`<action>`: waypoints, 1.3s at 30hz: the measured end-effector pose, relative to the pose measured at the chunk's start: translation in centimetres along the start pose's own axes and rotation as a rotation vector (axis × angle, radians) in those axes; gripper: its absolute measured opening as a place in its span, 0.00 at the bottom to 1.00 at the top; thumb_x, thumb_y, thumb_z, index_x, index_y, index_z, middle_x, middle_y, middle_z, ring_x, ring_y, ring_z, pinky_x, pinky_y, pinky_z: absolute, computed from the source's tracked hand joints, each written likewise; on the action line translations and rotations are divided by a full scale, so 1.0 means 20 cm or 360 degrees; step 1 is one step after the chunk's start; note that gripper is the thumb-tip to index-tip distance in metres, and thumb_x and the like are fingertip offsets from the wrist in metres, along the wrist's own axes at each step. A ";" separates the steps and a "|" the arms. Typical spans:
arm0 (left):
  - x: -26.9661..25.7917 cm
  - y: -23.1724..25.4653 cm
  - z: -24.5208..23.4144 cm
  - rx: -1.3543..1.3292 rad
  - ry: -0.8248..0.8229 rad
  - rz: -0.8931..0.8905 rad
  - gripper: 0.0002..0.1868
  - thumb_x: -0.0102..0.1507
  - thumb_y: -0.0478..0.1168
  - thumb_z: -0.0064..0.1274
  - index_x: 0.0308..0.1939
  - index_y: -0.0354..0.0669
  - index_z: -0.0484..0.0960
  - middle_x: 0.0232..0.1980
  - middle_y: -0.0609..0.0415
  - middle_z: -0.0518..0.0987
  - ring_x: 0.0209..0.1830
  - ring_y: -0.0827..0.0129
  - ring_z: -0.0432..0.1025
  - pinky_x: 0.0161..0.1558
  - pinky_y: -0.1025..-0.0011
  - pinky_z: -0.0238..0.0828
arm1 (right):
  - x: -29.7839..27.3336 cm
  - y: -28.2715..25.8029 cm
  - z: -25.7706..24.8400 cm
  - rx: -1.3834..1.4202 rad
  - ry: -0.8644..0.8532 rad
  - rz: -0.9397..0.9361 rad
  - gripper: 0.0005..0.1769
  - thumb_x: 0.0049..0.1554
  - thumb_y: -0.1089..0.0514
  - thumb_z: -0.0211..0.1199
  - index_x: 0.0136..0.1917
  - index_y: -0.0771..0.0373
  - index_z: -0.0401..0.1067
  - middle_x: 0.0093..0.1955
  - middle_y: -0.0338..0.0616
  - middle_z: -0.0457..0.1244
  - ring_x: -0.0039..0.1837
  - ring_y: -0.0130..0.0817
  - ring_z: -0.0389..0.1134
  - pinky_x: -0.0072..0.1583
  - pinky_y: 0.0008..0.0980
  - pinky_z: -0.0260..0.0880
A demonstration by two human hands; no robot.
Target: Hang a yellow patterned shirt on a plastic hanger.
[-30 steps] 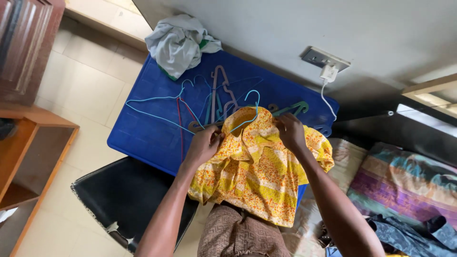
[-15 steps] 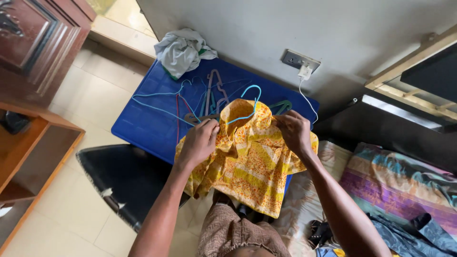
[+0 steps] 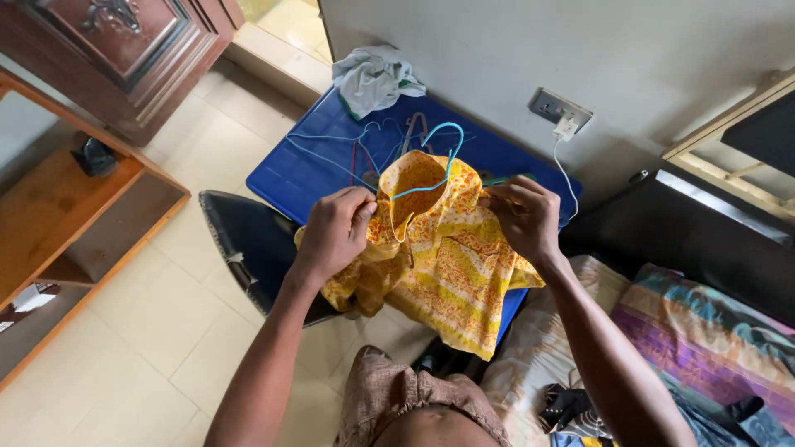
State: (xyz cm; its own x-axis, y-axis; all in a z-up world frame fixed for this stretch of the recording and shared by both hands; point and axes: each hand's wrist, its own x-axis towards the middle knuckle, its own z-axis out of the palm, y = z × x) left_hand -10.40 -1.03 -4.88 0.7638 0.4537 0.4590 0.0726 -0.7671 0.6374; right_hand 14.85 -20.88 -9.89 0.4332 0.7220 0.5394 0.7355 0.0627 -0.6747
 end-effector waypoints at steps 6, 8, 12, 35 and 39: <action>-0.22 0.10 -0.29 -0.0105 0.0103 -0.0025 0.03 0.66 0.31 0.53 0.39 0.32 0.77 0.35 0.41 0.78 0.33 0.47 0.75 0.34 0.62 0.69 | -0.01 -0.35 0.05 -0.0048 0.0026 -0.0101 0.11 0.54 0.71 0.71 0.51 0.67 0.79 0.44 0.45 0.68 0.42 0.29 0.69 0.44 0.26 0.67; -0.33 0.07 -0.37 -0.0123 0.0112 -0.0010 0.03 0.67 0.31 0.53 0.40 0.32 0.76 0.36 0.41 0.79 0.34 0.48 0.75 0.35 0.63 0.70 | -0.05 -0.42 0.14 -0.0037 0.0029 -0.0141 0.12 0.54 0.71 0.71 0.52 0.66 0.79 0.45 0.45 0.68 0.42 0.29 0.69 0.45 0.26 0.67; -0.61 0.01 -0.56 -0.0141 0.0102 -0.0167 0.05 0.67 0.31 0.52 0.39 0.30 0.77 0.35 0.41 0.79 0.33 0.51 0.76 0.36 0.64 0.70 | -0.17 -0.67 0.34 -0.0028 0.0015 -0.0162 0.13 0.52 0.72 0.71 0.51 0.65 0.79 0.42 0.44 0.66 0.41 0.30 0.67 0.43 0.28 0.65; -1.50 0.15 -1.57 -0.0254 0.0428 -0.0476 0.05 0.66 0.30 0.54 0.42 0.31 0.85 0.31 0.56 0.83 0.32 0.83 0.72 0.35 0.78 0.70 | -0.24 -1.87 0.82 0.0111 -0.0123 -0.0522 0.12 0.53 0.73 0.72 0.50 0.66 0.80 0.42 0.45 0.68 0.41 0.29 0.67 0.43 0.27 0.66; -1.60 0.16 -1.66 -0.0176 0.0512 -0.0544 0.05 0.67 0.31 0.55 0.41 0.32 0.85 0.31 0.57 0.83 0.32 0.83 0.73 0.36 0.79 0.71 | -0.20 -1.90 0.95 0.0184 -0.0184 -0.0603 0.11 0.53 0.73 0.73 0.50 0.66 0.80 0.43 0.45 0.68 0.42 0.29 0.70 0.45 0.27 0.69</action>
State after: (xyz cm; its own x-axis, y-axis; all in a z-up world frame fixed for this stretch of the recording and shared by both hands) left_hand -55.90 -2.92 3.00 0.4697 0.8022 0.3685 0.2030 -0.5043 0.8393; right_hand -24.75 -13.05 3.96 0.0764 0.7053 0.7048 0.7655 0.4114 -0.4947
